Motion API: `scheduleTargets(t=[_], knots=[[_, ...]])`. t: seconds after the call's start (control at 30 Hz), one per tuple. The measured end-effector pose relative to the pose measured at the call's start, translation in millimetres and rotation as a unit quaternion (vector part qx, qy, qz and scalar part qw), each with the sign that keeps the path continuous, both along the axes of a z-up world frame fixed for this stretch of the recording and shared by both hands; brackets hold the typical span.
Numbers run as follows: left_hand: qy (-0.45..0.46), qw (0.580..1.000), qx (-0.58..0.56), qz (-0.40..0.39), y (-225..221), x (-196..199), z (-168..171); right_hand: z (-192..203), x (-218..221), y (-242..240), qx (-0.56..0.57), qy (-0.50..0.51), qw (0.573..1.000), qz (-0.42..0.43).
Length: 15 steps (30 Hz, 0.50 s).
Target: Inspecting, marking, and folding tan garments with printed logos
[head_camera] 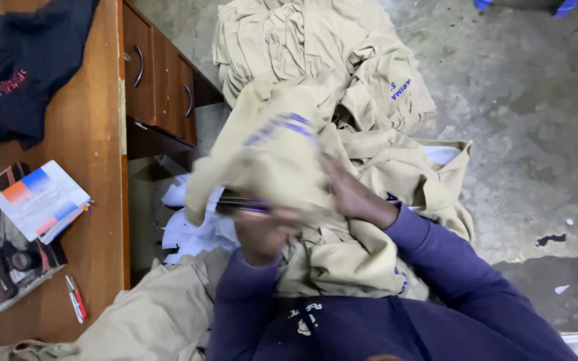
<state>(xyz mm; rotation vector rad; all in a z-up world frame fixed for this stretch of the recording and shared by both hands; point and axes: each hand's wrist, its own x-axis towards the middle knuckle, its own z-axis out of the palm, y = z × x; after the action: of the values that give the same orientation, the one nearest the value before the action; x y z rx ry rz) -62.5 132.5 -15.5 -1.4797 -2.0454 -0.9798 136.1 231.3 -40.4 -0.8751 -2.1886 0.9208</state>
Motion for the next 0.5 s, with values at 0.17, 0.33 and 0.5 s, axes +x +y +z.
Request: scheduleTargets(t=[0.17,0.33,0.5], knots=[[-0.222,0.713,-0.248,-0.617,-32.4,114.5,99.0,13.6,37.1,-20.2,0.035,-0.002,0.999,0.006],[-0.134,0.909,0.026,-0.395,-54.2,69.7,69.0,21.0,56.2,-40.4,0.057,-0.002,0.998,0.019],[-0.222,0.911,-0.112,-0.328,-53.8,10.6,15.9,33.9,47.0,-26.7,0.080,0.004,0.997,0.020]])
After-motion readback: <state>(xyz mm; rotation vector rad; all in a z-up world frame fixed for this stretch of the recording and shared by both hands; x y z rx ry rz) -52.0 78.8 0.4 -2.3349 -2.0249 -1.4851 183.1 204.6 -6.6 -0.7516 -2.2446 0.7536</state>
